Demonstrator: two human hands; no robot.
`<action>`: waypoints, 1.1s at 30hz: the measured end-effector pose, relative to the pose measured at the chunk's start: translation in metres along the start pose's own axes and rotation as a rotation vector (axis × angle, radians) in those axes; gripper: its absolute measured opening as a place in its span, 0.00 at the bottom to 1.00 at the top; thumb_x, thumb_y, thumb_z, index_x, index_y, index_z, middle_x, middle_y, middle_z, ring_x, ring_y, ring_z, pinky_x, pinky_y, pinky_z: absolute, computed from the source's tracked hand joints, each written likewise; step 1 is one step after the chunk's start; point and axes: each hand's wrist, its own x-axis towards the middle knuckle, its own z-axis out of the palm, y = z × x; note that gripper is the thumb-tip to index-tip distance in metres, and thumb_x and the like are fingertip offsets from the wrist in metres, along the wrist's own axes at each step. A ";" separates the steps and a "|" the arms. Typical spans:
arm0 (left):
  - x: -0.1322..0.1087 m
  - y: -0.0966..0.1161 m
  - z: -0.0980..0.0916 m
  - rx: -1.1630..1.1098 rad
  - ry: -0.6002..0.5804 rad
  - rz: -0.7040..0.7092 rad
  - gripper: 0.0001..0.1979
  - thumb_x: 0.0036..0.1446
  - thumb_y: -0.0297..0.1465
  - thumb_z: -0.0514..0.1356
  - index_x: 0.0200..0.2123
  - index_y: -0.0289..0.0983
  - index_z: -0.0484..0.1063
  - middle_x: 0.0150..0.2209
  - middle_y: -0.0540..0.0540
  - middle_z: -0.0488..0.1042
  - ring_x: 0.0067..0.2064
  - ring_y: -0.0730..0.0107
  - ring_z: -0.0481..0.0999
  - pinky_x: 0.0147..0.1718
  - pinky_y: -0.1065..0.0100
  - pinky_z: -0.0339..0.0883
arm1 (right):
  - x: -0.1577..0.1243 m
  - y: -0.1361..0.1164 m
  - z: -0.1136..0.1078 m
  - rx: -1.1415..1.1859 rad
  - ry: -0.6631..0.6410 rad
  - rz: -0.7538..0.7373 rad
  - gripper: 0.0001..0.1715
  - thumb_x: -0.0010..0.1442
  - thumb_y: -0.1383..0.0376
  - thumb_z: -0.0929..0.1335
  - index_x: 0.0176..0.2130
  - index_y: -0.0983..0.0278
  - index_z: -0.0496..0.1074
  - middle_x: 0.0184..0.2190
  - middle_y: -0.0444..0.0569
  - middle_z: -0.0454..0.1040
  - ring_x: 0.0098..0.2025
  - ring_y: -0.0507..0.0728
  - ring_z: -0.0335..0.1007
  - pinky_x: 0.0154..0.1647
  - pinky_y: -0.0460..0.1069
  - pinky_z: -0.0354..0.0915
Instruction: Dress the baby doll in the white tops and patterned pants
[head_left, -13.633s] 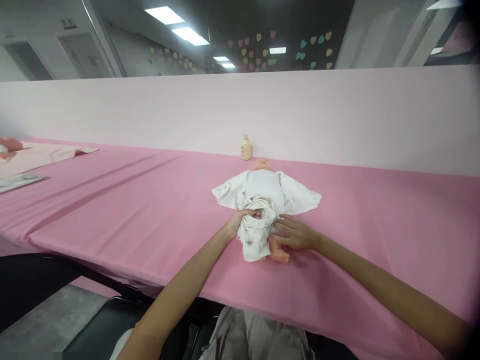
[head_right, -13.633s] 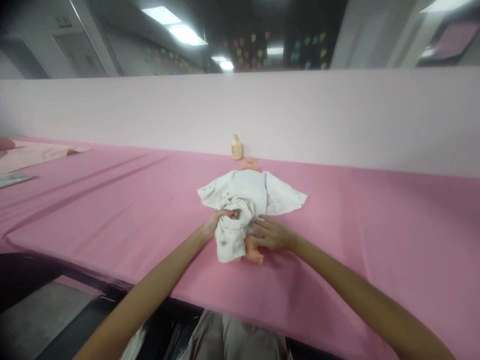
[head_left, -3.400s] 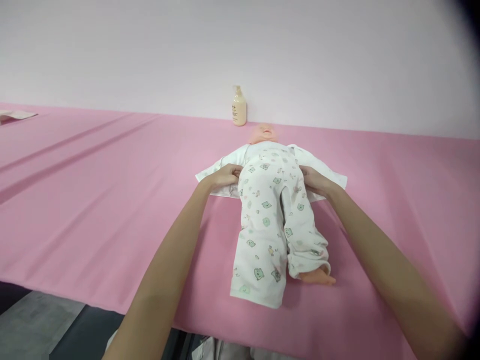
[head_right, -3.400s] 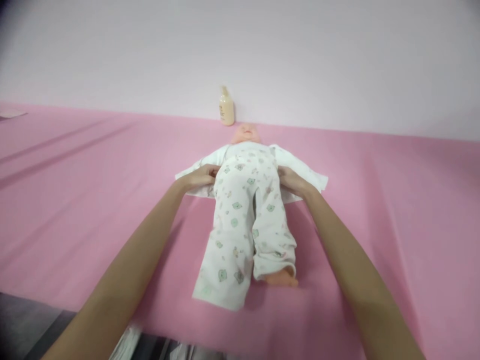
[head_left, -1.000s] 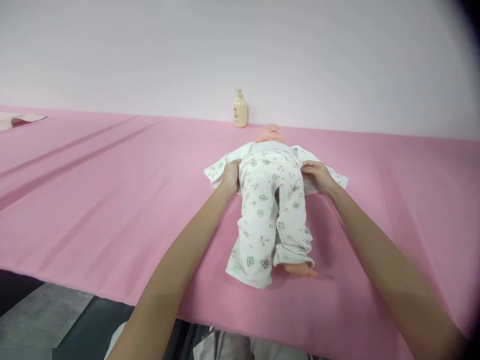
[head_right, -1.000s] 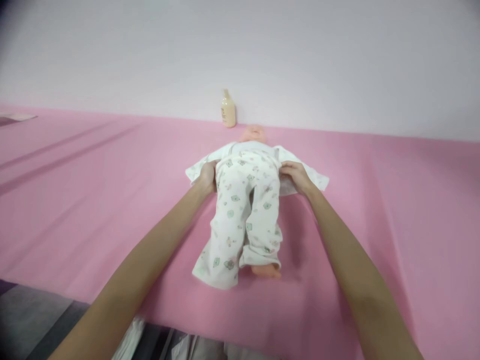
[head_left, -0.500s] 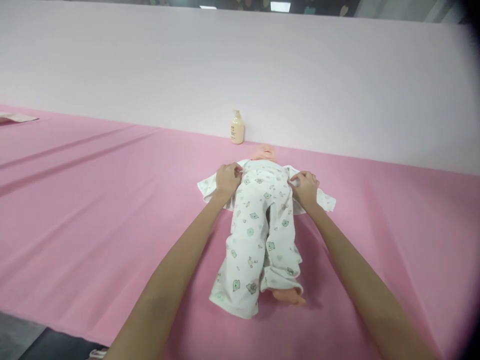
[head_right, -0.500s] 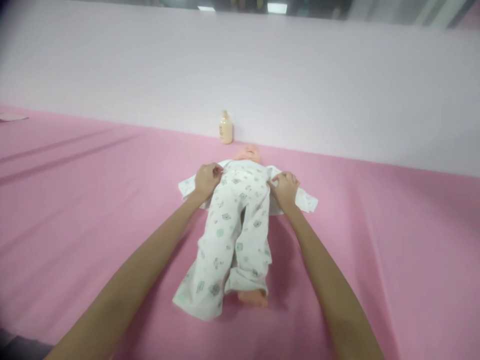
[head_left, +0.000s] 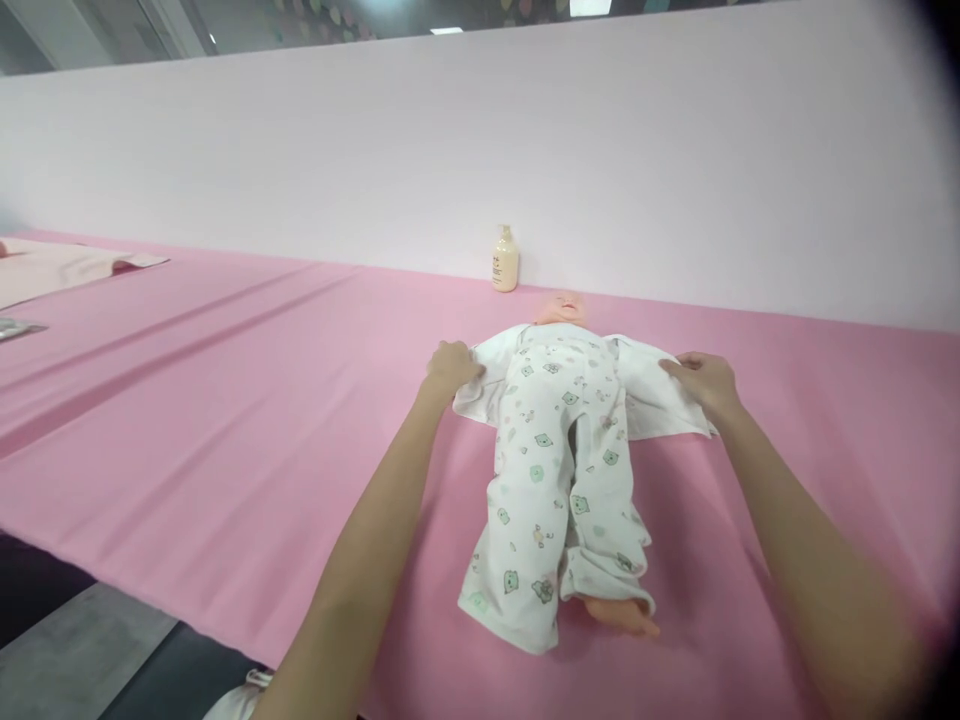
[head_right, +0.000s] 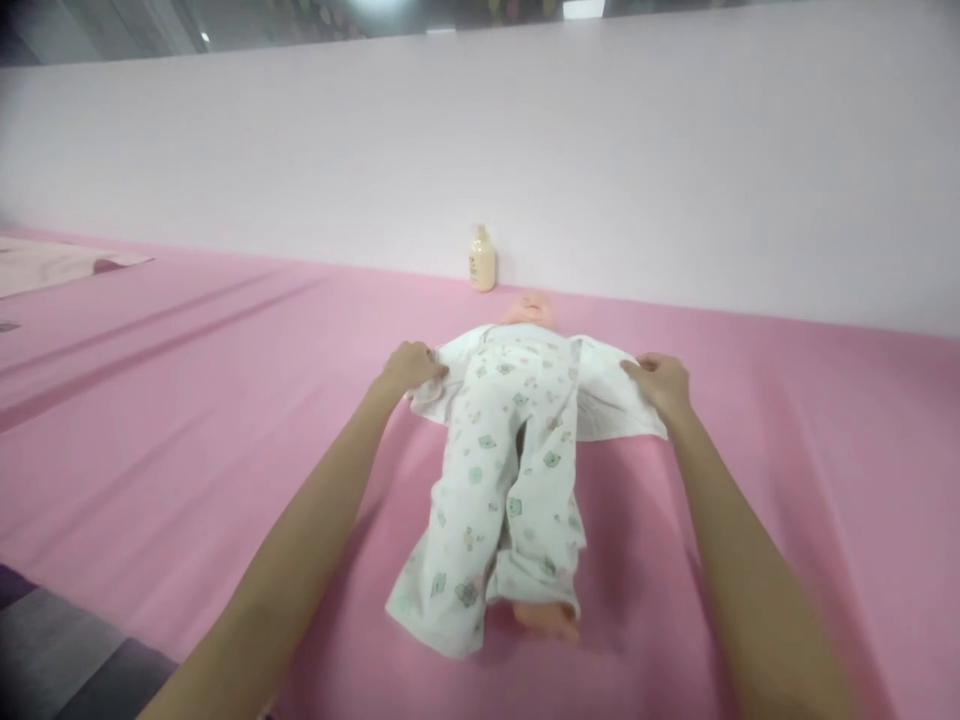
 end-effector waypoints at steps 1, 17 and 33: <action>0.000 0.000 -0.004 0.038 -0.009 -0.014 0.12 0.34 0.23 0.64 0.17 0.37 0.61 0.28 0.42 0.70 0.46 0.45 0.70 0.44 0.53 0.59 | -0.003 -0.009 -0.002 0.030 0.020 0.011 0.14 0.44 0.56 0.71 0.28 0.63 0.74 0.28 0.50 0.75 0.28 0.57 0.69 0.27 0.50 0.61; -0.089 0.098 0.005 -0.315 -0.106 0.528 0.05 0.51 0.30 0.58 0.29 0.37 0.73 0.19 0.49 0.67 0.26 0.67 0.69 0.34 0.67 0.63 | -0.102 -0.139 -0.011 0.705 -0.574 -0.015 0.15 0.47 0.68 0.69 0.38 0.63 0.73 0.27 0.47 0.74 0.19 0.50 0.66 0.13 0.44 0.58; -0.079 0.077 0.036 -0.111 -0.139 0.693 0.14 0.58 0.33 0.50 0.39 0.39 0.74 0.39 0.44 0.77 0.36 0.65 0.76 0.41 0.63 0.68 | -0.049 -0.159 0.073 -0.356 -0.274 -0.331 0.24 0.55 0.53 0.63 0.47 0.61 0.71 0.42 0.54 0.75 0.42 0.63 0.70 0.39 0.53 0.62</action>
